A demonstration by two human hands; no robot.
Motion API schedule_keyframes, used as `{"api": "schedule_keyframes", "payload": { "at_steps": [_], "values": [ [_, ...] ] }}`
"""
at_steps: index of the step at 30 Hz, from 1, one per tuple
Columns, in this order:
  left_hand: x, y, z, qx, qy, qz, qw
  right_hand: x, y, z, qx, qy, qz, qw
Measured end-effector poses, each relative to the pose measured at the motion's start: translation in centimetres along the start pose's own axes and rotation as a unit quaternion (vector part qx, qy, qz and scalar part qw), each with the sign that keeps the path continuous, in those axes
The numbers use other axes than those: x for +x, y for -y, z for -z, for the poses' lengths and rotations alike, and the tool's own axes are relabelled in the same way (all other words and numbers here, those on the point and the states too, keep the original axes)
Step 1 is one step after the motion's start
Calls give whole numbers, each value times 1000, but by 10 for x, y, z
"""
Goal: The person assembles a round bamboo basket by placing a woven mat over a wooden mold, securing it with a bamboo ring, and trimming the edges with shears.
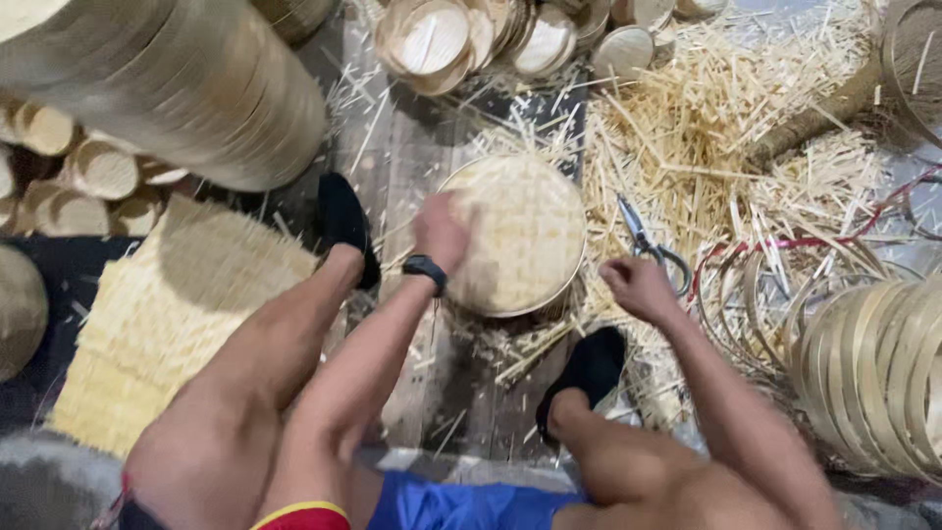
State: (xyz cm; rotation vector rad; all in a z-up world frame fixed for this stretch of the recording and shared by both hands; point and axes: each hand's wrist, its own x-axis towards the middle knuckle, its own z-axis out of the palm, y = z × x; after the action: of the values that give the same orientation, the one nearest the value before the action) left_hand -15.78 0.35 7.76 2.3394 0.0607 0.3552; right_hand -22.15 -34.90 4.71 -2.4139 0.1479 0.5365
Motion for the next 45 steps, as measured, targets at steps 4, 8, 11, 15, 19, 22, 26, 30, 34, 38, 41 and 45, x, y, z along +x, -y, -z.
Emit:
{"api": "schedule_keyframes", "payload": {
  "at_steps": [4,8,11,15,19,22,26,30,34,38,41,45],
  "values": [
    [8,140,-62,26,102,408,907,51,7,-50,143,22,-149,978],
    [-16,176,-102,-234,-35,565,790,64,19,-75,89,-77,-66,991],
    [-14,144,-97,-357,-104,536,758,61,21,-66,113,-78,-93,986],
    [-4,97,-52,-450,-177,335,809,40,39,-25,343,-165,57,923],
    [22,78,-7,-721,-24,261,642,17,65,20,656,-110,-33,746],
    [24,84,7,-621,137,429,642,28,76,26,630,-18,-206,749],
    [-22,114,-26,-425,166,430,779,33,61,-21,324,-62,-205,921],
    [-40,154,-49,-162,207,398,879,44,24,-51,206,-40,-156,965],
    [-45,159,-58,-119,167,420,884,57,6,-60,84,8,-192,978],
    [-32,148,-54,21,195,413,889,65,-3,-68,101,-15,-185,977],
    [-28,135,-48,48,211,407,887,63,-5,-65,121,1,-165,979],
    [-33,114,-47,103,197,395,891,54,-24,-59,232,-52,-239,941]
  ]
}}
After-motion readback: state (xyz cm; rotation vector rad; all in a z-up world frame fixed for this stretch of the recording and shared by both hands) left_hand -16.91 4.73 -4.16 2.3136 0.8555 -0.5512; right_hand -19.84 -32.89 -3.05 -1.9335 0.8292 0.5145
